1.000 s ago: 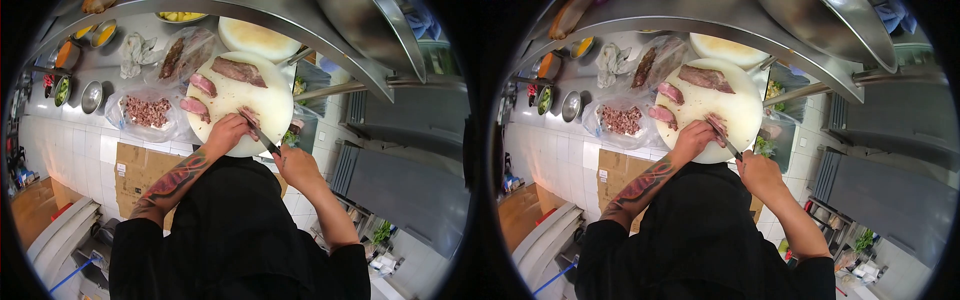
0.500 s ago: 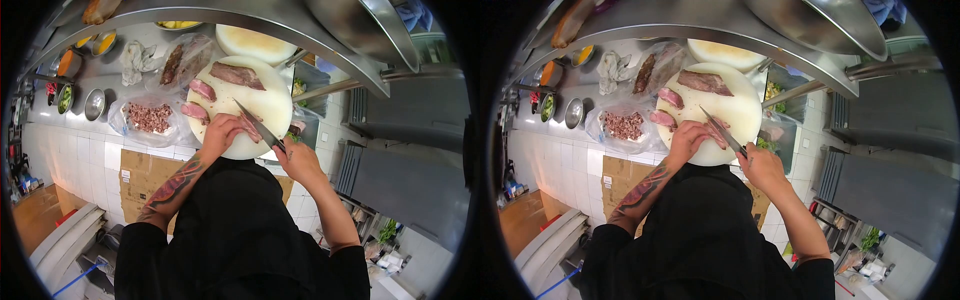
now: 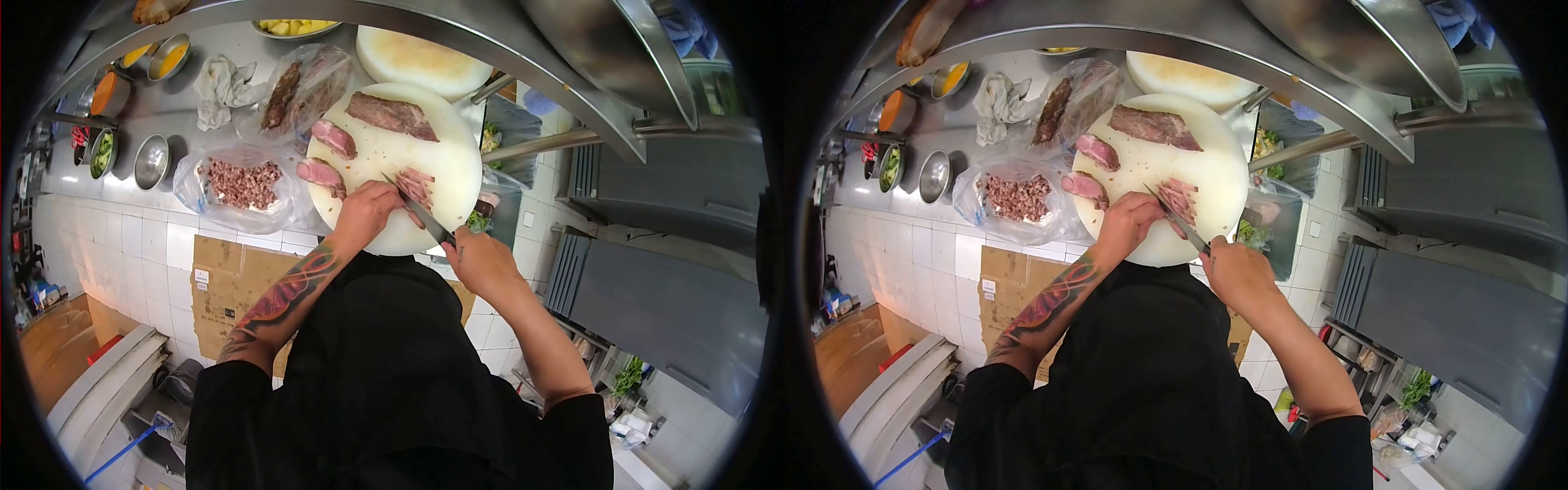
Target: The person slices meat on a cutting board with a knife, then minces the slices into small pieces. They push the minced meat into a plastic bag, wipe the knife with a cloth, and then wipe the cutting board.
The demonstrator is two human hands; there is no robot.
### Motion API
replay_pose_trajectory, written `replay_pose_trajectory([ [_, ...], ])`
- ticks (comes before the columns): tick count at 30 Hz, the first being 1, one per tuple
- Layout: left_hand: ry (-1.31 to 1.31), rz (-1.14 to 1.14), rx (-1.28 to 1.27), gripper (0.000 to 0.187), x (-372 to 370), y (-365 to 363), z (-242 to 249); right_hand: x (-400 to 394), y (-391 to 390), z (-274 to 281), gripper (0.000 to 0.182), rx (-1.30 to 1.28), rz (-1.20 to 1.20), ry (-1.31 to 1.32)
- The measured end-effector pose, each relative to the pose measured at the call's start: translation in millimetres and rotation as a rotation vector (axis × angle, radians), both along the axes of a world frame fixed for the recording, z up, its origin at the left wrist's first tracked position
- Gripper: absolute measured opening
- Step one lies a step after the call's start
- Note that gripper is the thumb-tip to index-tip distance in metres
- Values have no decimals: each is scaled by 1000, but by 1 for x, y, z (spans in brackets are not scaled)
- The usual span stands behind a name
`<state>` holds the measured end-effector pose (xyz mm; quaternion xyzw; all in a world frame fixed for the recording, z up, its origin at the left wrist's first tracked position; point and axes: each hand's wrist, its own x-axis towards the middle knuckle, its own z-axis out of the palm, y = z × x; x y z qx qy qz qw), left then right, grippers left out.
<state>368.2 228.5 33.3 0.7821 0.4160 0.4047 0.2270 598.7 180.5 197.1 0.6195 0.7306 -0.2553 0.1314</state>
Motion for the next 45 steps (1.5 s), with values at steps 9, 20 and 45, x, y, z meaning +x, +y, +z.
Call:
replay_pose_trajectory([
  [9,-3,-46,-75,32,4,-6,19,18,6,-43,39,62,-101,42],
  [20,-52,32,-46,32,-13,-10,12,20,-14,-17,30,213,-197,296],
  [45,-2,-12,-55,30,-10,-9,17,21,13,-38,35,110,10,165],
])
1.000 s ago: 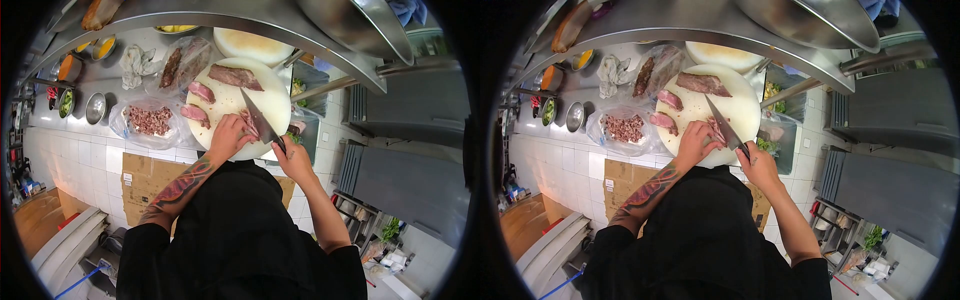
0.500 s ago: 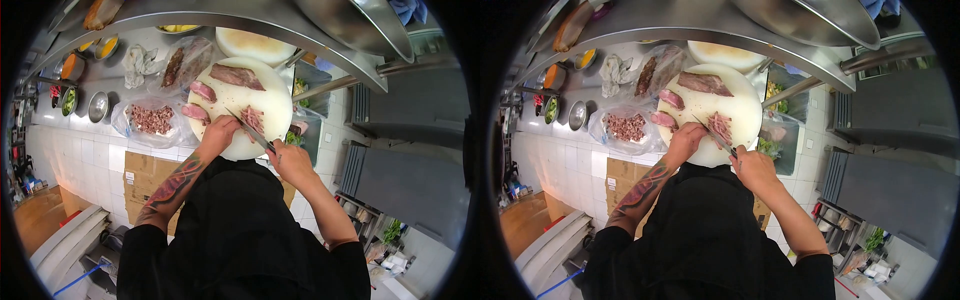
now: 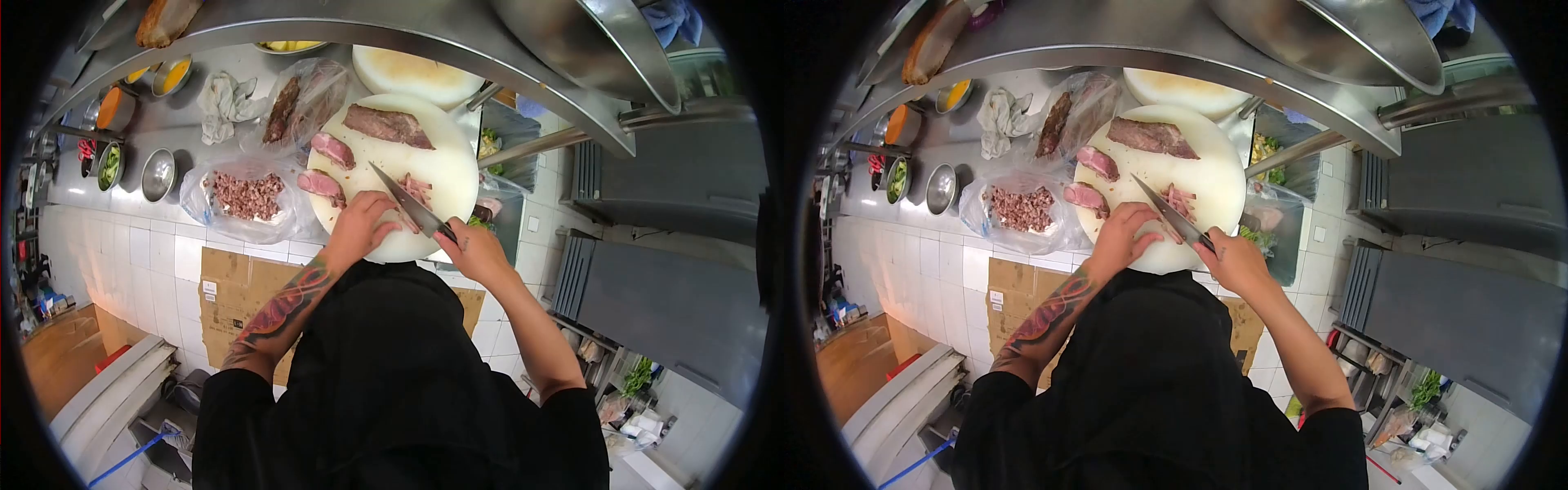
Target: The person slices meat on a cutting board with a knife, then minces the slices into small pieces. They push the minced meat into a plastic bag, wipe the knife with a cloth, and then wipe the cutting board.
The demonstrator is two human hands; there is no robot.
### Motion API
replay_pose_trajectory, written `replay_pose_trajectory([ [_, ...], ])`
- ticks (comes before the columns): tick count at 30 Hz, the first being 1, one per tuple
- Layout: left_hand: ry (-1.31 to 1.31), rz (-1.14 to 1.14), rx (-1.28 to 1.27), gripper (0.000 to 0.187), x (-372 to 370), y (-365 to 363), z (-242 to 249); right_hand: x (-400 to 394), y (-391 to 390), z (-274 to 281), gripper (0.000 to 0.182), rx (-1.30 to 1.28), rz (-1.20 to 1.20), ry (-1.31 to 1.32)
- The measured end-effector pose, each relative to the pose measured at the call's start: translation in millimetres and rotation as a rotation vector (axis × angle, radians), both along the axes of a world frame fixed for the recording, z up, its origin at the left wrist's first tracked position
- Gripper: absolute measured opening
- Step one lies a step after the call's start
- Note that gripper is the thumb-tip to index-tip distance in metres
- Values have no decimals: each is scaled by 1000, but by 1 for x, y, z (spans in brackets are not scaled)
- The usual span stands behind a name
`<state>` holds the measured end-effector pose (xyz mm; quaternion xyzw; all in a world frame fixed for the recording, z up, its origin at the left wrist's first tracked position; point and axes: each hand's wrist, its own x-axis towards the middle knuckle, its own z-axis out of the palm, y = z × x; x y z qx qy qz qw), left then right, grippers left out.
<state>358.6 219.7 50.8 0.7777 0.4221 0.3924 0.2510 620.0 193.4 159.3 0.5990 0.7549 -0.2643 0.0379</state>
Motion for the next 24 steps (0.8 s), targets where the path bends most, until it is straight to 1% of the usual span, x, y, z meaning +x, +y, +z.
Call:
replay_pose_trajectory([
  [1,1,4,1,30,3,-1,1,3,-6,-2,34,-5,-79,128],
  [2,14,12,-21,36,8,-4,1,4,-13,-4,33,-13,-157,256],
  [3,27,19,-44,42,15,-6,0,5,-17,-4,33,-16,-153,258],
  [4,21,14,-74,45,21,-5,-2,2,-20,-1,31,13,-211,294],
  [5,24,12,-71,45,26,-4,-4,1,-23,1,30,45,-272,331],
  [7,-14,30,-51,46,32,0,-2,1,-28,-2,29,75,-285,376],
  [9,-29,25,-29,46,22,-4,5,0,-31,-4,29,106,-294,432],
  [11,-37,26,-9,47,-4,-5,13,-2,-36,-2,28,95,-262,381],
  [13,93,87,-1,47,-42,-3,23,-6,-37,6,28,50,-284,392],
  [15,301,105,123,49,-77,17,54,-6,-38,7,31,-8,-168,261],
  [16,308,103,127,49,-89,25,53,-6,-37,6,31,-5,-170,269],
  [18,517,66,-23,52,-107,37,49,-7,-29,5,35,-87,-107,162],
  [19,520,69,-13,52,-109,42,48,-7,-25,2,35,-77,-107,166],
  [21,533,-44,-135,53,-108,50,42,-5,-16,-4,38,-64,-123,152],
  [22,534,-45,-125,53,-104,51,33,-4,-11,-1,38,-55,-126,153],
  [24,490,-156,-67,50,-94,45,18,-4,-6,4,38,-71,-132,120],
])
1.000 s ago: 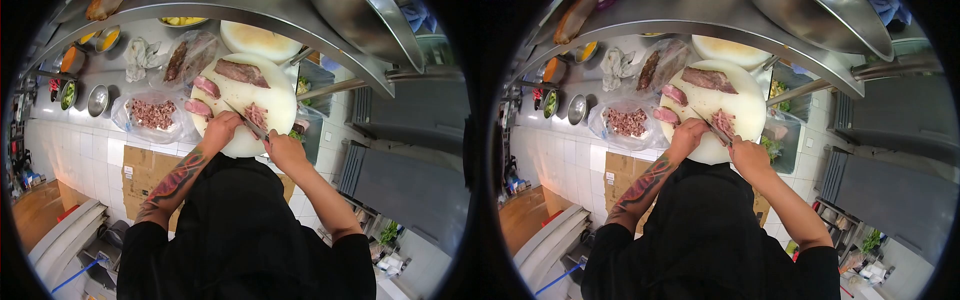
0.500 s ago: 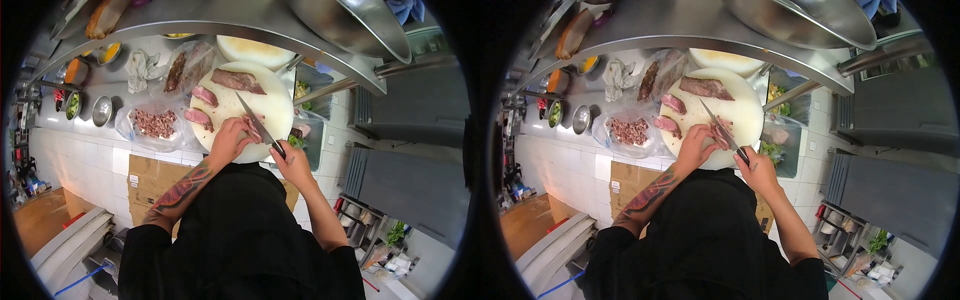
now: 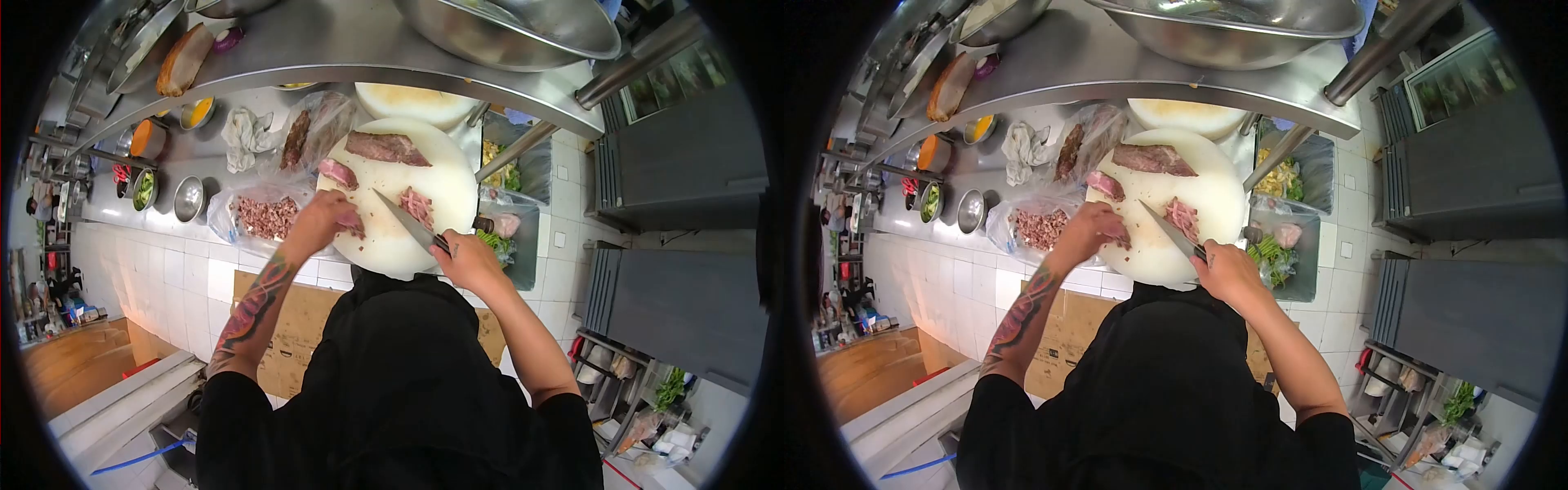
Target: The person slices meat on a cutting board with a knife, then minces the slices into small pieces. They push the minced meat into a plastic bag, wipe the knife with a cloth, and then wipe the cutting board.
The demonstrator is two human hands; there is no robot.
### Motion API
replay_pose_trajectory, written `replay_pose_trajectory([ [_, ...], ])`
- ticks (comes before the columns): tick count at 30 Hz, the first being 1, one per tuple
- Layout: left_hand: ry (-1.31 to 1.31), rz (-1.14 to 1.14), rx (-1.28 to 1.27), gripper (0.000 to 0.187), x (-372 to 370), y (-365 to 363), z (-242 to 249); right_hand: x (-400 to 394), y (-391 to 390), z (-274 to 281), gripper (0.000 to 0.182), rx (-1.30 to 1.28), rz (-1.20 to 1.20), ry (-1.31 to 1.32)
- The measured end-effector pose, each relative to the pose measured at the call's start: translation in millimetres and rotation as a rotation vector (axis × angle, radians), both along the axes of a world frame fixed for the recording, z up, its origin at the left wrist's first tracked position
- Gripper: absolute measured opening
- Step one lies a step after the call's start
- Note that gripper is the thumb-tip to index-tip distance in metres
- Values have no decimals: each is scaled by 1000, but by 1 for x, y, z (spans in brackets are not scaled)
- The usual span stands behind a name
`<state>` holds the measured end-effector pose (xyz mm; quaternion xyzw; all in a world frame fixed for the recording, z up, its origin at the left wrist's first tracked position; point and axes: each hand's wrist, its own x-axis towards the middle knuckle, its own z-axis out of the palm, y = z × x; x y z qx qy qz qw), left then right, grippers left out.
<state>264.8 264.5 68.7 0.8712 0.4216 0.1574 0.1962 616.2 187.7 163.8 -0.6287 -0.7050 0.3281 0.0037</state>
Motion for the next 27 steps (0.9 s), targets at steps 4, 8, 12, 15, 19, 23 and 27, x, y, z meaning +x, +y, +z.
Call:
replay_pose_trajectory([
  [4,-198,42,-69,59,63,-32,5,0,1,-2,37,15,-21,5],
  [8,-288,110,-34,62,111,-55,8,-1,-14,-5,35,111,34,-31],
  [12,-333,142,97,45,109,-65,4,-1,-18,-6,32,191,54,-59],
  [15,-305,49,196,32,107,-65,0,1,-23,11,30,230,96,-82],
  [19,-295,23,227,26,106,-58,-7,6,-41,27,28,320,182,-127],
  [23,-318,43,230,26,103,-59,-18,8,-46,56,29,276,227,-219],
  [27,-347,48,257,29,104,-60,-24,4,-41,61,30,216,256,-238],
])
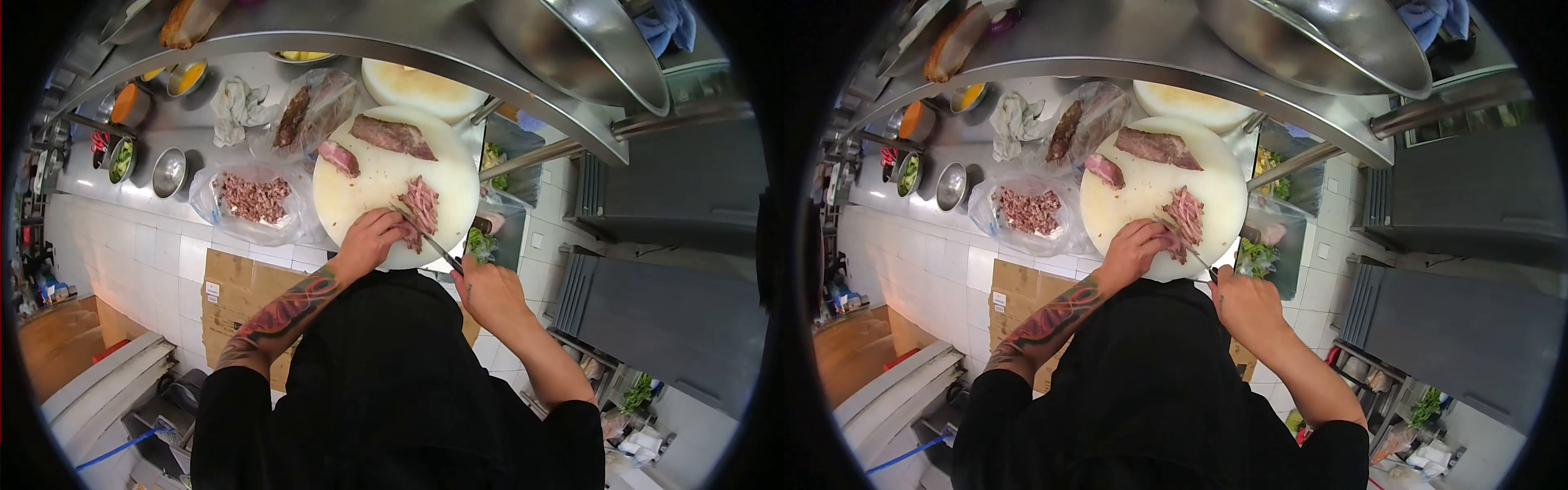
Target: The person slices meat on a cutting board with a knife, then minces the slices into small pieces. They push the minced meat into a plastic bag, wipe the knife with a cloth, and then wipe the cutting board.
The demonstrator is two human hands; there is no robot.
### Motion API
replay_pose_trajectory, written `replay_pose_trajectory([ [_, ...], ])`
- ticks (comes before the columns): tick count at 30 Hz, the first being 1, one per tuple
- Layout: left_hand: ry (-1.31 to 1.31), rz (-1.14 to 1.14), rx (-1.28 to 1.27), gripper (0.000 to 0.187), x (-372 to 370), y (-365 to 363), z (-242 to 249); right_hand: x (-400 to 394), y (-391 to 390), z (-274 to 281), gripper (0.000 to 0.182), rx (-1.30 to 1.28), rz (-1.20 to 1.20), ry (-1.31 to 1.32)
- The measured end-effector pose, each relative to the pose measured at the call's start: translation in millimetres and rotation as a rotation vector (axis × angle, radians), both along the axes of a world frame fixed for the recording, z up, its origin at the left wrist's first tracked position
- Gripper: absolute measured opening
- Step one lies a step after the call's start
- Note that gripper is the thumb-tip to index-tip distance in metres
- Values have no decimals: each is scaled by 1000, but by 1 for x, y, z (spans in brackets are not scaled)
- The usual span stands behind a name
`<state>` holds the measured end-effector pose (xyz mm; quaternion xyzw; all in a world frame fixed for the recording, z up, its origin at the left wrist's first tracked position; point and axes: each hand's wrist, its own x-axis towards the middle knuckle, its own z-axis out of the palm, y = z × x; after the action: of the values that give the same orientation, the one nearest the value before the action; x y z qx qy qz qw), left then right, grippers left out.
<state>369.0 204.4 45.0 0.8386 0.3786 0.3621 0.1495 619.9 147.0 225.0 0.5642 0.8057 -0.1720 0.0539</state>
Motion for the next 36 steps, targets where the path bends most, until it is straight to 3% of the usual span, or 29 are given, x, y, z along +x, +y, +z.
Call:
replay_pose_trajectory([
  [4,-5,2,21,32,-3,1,-2,-7,11,4,31,-97,-3,-53],
  [10,14,-13,-27,36,-5,-1,-4,-22,32,-64,34,-56,-62,-50],
  [21,-80,14,7,32,-2,-1,-3,-7,17,-3,33,-139,-37,-62],
  [28,-110,7,-42,27,-4,0,-3,-24,36,-63,36,-85,-94,-64],
  [32,-159,31,-24,27,-3,0,2,-3,36,-47,36,-112,-127,127],
  [36,-155,53,-15,28,-5,-2,-2,-3,25,-24,33,-55,-63,30],
])
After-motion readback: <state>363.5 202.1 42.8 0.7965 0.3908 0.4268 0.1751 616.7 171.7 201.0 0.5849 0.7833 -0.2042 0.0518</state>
